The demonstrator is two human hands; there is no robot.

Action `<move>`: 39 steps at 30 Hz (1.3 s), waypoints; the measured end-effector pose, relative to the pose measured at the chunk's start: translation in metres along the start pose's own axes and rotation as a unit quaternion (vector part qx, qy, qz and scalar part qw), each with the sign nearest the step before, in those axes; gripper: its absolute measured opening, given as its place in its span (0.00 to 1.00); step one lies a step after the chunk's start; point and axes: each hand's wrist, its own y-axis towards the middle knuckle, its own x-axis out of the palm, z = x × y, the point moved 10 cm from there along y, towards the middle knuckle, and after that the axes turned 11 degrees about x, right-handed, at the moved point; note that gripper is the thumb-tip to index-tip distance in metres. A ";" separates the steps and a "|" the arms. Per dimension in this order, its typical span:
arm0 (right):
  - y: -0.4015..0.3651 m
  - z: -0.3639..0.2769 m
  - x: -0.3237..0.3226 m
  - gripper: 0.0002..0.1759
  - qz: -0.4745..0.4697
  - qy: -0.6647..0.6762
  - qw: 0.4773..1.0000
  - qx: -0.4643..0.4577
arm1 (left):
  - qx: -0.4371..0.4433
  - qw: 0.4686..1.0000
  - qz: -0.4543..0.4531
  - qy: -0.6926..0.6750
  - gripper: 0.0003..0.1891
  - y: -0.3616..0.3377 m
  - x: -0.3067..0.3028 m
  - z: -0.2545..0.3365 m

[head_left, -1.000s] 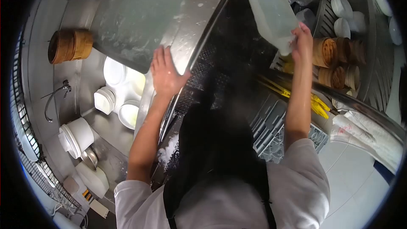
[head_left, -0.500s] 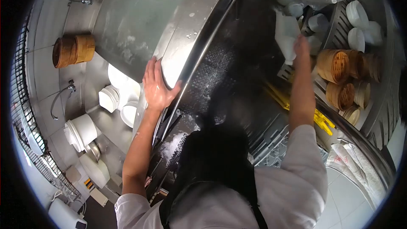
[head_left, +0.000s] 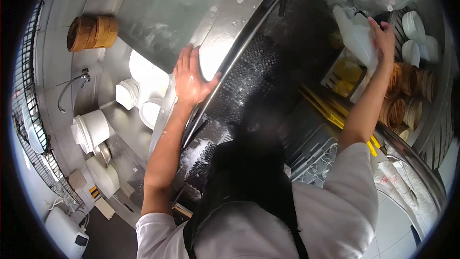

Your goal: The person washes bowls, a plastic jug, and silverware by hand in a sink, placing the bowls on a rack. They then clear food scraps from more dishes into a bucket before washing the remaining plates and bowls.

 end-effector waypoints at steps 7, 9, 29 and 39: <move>-0.177 -0.209 0.020 0.24 -0.084 -0.008 0.916 -0.392 | -0.012 1.000 0.017 -0.006 0.45 -0.003 -0.004 -0.004; -0.233 -0.266 0.078 0.21 -0.155 0.052 0.863 -0.478 | -0.020 1.000 0.011 -0.002 0.45 -0.004 -0.004 -0.006; -0.331 -0.240 0.528 0.29 -0.465 -0.009 0.849 -0.252 | -0.034 0.993 0.016 -0.113 0.44 -0.003 -0.013 -0.017; -0.292 -0.303 0.328 0.20 -0.525 0.444 0.708 -0.164 | -0.037 0.998 0.007 -0.057 0.45 -0.003 -0.007 -0.014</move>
